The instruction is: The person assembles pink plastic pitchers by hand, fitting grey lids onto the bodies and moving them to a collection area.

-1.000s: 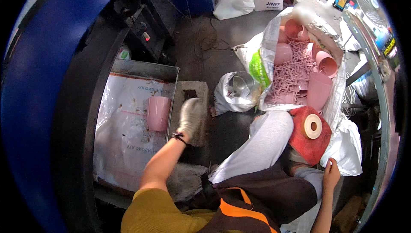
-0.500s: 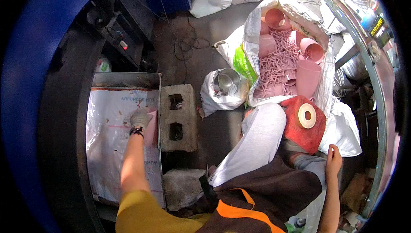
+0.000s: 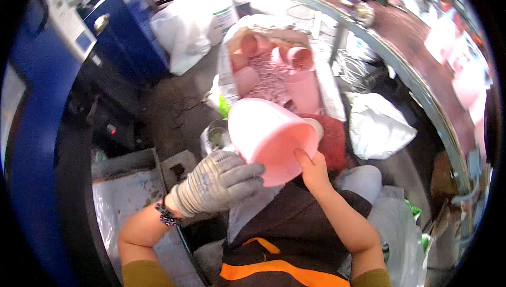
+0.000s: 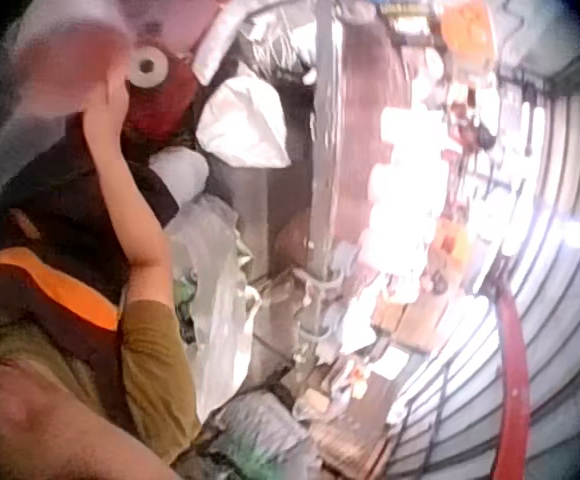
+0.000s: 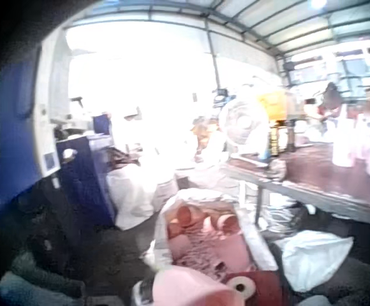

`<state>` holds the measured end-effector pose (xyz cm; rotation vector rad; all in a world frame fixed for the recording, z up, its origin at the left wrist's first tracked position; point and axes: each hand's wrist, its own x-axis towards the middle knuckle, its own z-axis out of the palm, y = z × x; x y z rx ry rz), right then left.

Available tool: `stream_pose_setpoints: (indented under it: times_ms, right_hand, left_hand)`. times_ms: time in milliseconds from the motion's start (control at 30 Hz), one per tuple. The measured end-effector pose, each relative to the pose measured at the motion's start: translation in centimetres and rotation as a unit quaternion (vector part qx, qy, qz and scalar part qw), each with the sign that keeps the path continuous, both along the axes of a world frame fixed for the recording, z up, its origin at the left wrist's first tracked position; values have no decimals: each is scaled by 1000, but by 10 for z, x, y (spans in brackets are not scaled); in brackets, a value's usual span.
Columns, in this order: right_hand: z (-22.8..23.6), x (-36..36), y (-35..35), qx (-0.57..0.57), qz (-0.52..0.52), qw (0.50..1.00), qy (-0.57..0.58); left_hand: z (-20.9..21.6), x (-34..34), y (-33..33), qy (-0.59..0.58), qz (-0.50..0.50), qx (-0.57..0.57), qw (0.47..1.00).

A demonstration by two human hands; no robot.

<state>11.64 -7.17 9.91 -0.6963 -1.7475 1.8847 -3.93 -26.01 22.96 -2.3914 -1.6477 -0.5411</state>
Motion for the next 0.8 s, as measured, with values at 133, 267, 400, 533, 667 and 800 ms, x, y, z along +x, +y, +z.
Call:
stream_pose_setpoints:
  times_ms: [133,267,400,533,667,800]
  right_hand:
    - [-41,81,34,-210,-38,965,151]
    - [-48,120,36,-338,-5,908,247]
    - [-71,147,15,-429,35,880,202]
    - [-96,150,-12,-472,68,868,137]
    - [-124,136,-34,-290,108,935,172]
    - [-80,123,-34,-327,-6,889,319]
  left_hand:
    - [-38,50,76,-411,160,229,868]
    - [-73,65,118,-630,121,-33,766]
    - [-69,97,128,-641,19,-33,767]
    - [-52,103,127,-381,-86,19,920]
    - [-51,102,125,-367,-146,51,917]
    - [-44,97,126,-366,-136,34,920]
